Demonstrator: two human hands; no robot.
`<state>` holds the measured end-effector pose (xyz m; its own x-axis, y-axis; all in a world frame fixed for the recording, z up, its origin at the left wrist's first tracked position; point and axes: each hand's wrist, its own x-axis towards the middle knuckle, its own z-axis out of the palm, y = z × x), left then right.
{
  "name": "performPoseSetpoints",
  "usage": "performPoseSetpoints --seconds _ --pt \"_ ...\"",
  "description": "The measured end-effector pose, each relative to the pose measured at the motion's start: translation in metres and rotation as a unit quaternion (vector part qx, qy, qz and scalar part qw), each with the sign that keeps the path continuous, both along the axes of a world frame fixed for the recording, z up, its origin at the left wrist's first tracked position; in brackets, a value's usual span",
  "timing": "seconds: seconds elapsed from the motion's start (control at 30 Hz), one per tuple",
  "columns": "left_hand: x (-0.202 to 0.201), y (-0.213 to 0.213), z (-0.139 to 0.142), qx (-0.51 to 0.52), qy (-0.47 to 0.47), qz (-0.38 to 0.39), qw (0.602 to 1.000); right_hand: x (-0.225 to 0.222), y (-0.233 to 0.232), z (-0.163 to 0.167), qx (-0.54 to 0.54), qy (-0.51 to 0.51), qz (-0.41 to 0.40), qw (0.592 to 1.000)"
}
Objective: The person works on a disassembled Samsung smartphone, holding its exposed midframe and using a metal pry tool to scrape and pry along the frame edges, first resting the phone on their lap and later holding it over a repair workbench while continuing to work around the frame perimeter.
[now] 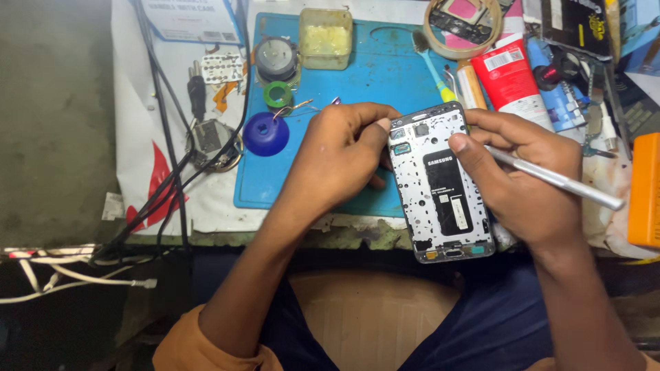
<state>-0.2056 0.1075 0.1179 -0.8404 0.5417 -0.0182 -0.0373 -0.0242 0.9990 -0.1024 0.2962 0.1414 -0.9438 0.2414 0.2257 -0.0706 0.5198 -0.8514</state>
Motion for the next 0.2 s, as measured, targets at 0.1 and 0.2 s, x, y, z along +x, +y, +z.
performPoseSetpoints --seconds 0.1,0.2 --pt "-0.002 0.0 0.006 0.032 -0.048 -0.016 0.998 0.004 0.002 -0.007 -0.005 0.047 0.001 0.999" --pt "0.006 0.0 0.015 -0.071 0.004 0.051 0.996 0.003 -0.003 -0.019 -0.018 0.083 0.006 0.996"
